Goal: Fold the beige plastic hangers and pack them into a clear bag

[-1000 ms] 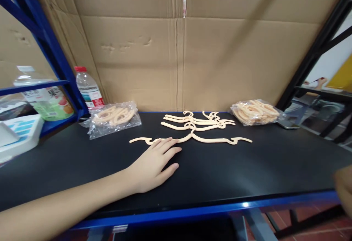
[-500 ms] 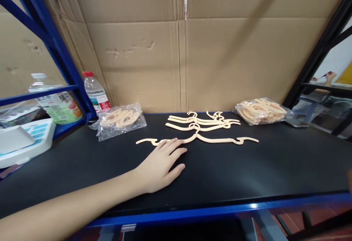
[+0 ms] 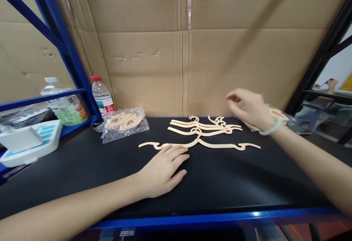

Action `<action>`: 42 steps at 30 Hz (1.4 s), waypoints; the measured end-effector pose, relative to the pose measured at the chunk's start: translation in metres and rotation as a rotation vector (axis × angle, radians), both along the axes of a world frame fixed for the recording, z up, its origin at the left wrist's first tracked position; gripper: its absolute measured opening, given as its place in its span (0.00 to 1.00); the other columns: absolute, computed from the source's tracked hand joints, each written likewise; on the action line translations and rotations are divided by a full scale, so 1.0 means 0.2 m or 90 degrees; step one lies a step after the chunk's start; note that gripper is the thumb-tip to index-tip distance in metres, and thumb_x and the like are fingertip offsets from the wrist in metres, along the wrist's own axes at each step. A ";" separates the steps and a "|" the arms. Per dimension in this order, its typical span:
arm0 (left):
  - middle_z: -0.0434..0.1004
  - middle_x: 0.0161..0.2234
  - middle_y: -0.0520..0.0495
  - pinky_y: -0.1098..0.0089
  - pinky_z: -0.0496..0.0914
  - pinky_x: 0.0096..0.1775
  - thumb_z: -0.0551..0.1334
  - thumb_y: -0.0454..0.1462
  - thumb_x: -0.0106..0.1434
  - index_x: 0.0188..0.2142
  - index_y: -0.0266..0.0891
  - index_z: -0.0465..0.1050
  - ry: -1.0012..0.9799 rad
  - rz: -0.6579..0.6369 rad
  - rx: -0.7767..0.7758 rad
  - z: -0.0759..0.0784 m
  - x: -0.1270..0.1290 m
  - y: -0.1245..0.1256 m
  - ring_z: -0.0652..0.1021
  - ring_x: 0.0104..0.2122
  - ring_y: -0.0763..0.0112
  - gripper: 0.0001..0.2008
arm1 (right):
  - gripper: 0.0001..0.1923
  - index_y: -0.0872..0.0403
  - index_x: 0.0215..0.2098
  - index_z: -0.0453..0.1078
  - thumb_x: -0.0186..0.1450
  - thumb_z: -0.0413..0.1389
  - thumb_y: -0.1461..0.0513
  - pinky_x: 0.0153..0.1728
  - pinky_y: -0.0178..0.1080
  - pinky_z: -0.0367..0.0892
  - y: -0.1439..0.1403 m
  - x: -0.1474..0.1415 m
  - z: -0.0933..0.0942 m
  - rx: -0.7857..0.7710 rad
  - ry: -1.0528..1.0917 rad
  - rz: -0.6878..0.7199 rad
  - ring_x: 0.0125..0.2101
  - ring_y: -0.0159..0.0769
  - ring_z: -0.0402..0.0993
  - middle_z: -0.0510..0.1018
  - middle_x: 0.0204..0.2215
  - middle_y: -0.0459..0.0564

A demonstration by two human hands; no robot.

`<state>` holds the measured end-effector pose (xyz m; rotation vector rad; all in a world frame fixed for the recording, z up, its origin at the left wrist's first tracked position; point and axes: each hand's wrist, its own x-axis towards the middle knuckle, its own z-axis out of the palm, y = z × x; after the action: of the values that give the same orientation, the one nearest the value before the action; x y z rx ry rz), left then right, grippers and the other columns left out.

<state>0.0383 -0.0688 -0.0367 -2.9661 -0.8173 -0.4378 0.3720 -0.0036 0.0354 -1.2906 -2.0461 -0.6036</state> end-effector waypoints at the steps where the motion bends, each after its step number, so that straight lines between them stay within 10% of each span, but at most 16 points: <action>1: 0.65 0.57 0.39 0.52 0.59 0.58 0.53 0.38 0.66 0.55 0.37 0.65 0.001 -0.008 -0.007 0.00 0.00 0.00 0.64 0.58 0.56 0.18 | 0.11 0.57 0.44 0.70 0.65 0.52 0.63 0.40 0.40 0.68 0.07 0.01 -0.04 -0.061 -0.004 -0.021 0.36 0.37 0.74 0.77 0.38 0.54; 7: 0.66 0.56 0.40 0.56 0.60 0.58 0.52 0.37 0.66 0.54 0.38 0.65 -0.005 -0.038 -0.046 -0.01 0.00 0.01 0.65 0.57 0.59 0.17 | 0.10 0.57 0.36 0.74 0.61 0.51 0.67 0.35 0.34 0.69 0.37 0.15 -0.29 -0.303 -0.069 -0.060 0.33 0.36 0.76 0.80 0.32 0.51; 16: 0.66 0.55 0.39 0.55 0.62 0.56 0.52 0.35 0.66 0.54 0.37 0.65 -0.009 -0.043 -0.059 0.00 0.01 0.01 0.66 0.56 0.58 0.17 | 0.10 0.55 0.36 0.76 0.61 0.53 0.68 0.43 0.37 0.65 0.36 0.16 -0.30 -0.343 -0.219 0.003 0.39 0.39 0.73 0.79 0.36 0.53; 35: 0.67 0.56 0.39 0.55 0.62 0.56 0.53 0.35 0.65 0.54 0.39 0.65 -0.024 -0.034 -0.072 0.01 0.00 0.00 0.67 0.56 0.57 0.18 | 0.13 0.58 0.40 0.72 0.64 0.47 0.69 0.38 0.38 0.66 0.32 0.15 -0.28 -0.242 -0.283 0.004 0.38 0.40 0.72 0.76 0.35 0.57; 42: 0.68 0.55 0.42 0.56 0.61 0.57 0.55 0.34 0.63 0.52 0.40 0.66 -0.065 -0.043 -0.118 0.00 0.00 -0.01 0.67 0.55 0.59 0.17 | 0.12 0.53 0.37 0.73 0.66 0.48 0.59 0.39 0.43 0.70 0.14 0.16 -0.14 -0.011 0.101 0.037 0.33 0.40 0.75 0.78 0.34 0.53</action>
<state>0.0386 -0.0700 -0.0373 -3.1731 -0.8112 -0.5493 0.4046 0.0241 0.0068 -1.2438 -1.9549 -0.4448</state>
